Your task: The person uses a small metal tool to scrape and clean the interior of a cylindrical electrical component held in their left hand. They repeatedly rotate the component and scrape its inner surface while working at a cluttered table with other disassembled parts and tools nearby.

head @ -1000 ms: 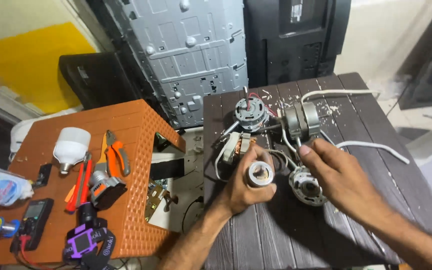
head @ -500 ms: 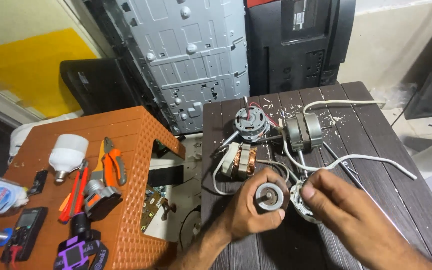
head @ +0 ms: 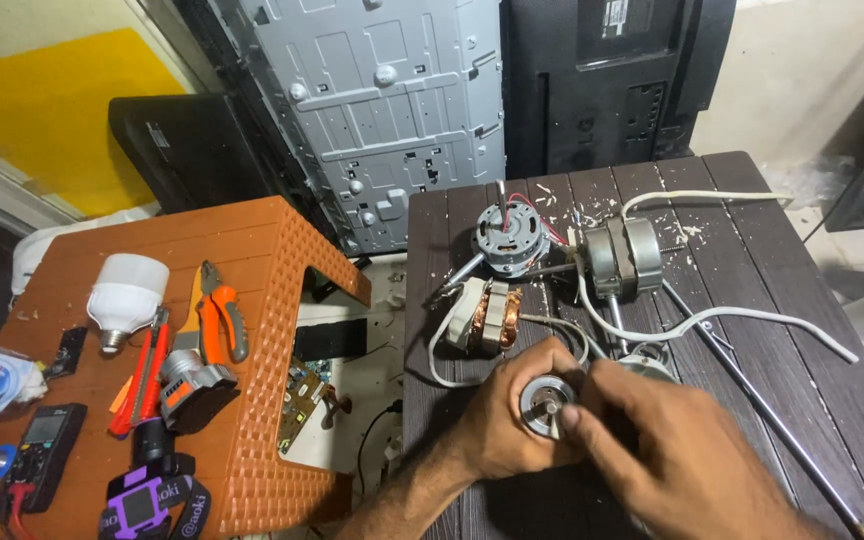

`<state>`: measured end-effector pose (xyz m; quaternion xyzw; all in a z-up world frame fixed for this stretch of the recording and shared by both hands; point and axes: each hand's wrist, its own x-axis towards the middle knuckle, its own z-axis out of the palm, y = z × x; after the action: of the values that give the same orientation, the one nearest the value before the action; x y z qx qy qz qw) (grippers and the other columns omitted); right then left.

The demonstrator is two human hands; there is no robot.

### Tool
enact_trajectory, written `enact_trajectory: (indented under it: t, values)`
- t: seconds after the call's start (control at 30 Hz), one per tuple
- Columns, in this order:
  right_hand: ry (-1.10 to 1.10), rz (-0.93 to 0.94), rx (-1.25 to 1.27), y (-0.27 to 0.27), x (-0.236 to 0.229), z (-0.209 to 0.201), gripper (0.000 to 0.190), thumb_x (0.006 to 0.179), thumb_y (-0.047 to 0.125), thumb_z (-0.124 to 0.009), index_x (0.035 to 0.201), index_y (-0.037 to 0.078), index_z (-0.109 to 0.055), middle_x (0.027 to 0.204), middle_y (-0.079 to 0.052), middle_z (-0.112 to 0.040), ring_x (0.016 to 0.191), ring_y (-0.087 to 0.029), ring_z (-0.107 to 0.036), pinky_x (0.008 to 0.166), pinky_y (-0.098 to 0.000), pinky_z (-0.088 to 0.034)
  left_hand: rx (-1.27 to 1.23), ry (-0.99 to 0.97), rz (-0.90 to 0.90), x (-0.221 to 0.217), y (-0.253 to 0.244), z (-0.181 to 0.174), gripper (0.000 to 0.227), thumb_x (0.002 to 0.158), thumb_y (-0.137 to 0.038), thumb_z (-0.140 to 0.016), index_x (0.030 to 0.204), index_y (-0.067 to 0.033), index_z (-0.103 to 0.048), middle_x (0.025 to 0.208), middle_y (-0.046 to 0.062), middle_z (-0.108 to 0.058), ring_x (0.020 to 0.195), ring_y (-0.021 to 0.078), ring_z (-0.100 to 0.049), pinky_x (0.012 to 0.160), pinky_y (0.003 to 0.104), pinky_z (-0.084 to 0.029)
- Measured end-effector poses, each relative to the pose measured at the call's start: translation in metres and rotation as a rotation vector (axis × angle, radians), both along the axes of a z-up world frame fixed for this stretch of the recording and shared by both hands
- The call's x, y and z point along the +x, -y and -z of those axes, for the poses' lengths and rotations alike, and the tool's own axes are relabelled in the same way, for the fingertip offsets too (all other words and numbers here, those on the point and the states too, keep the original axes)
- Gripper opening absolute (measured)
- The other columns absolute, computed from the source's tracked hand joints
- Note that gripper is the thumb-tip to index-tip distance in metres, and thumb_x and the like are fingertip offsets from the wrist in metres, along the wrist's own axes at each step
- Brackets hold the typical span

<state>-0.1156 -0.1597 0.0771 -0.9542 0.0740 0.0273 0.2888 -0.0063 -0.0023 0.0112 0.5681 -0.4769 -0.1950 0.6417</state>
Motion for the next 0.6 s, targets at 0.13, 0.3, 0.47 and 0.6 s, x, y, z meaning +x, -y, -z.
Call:
enact_trajectory:
  t: [0.13, 0.3, 0.47, 0.6]
  values:
    - [-0.048, 0.121, -0.096, -0.011, 0.008, -0.013, 0.022, 0.093, 0.049, -0.060, 0.082, 0.029, -0.057, 0.069, 0.012, -0.073, 0.058, -0.009, -0.066, 0.061, -0.0289, -0.058, -0.003, -0.008, 0.013, -0.004, 0.002, -0.004, 0.036, 0.077, -0.006, -0.072, 0.102, -0.0124, -0.048, 0.093, 0.002, -0.052, 0.079, 0.0165, -0.054, 0.069, 0.030, -0.054]
    - [-0.058, 0.114, -0.126, -0.013, -0.006, -0.012, 0.015, 0.092, 0.050, -0.060, 0.090, 0.035, -0.059, 0.072, 0.013, -0.076, 0.059, -0.012, -0.070, 0.059, -0.0316, -0.054, 0.068, 0.045, -0.057, -0.006, -0.006, -0.023, 0.034, 0.075, -0.014, -0.077, 0.102, -0.0122, -0.055, 0.092, -0.001, -0.057, 0.079, 0.0138, -0.055, 0.069, 0.028, -0.045]
    - [0.040, 0.103, -0.109, -0.013, 0.004, 0.005, 0.015, 0.095, 0.045, -0.056, 0.089, 0.032, -0.060, 0.075, 0.015, -0.076, 0.057, -0.003, -0.069, 0.058, -0.0219, -0.066, 0.029, 0.019, -0.008, -0.002, -0.003, -0.002, 0.037, 0.075, -0.013, -0.075, 0.103, -0.0120, -0.051, 0.092, 0.001, -0.055, 0.078, 0.0167, -0.055, 0.069, 0.030, -0.051]
    - [0.266, 0.070, -0.162, -0.017, 0.006, 0.009, 0.016, 0.095, 0.040, -0.061, 0.086, 0.027, -0.058, 0.068, 0.011, -0.068, 0.052, -0.005, -0.061, 0.050, -0.0236, -0.060, 0.001, -0.004, -0.002, -0.001, -0.005, -0.018, 0.035, 0.071, -0.006, -0.073, 0.097, -0.0132, -0.051, 0.090, -0.001, -0.054, 0.078, 0.0156, -0.052, 0.071, 0.030, -0.046]
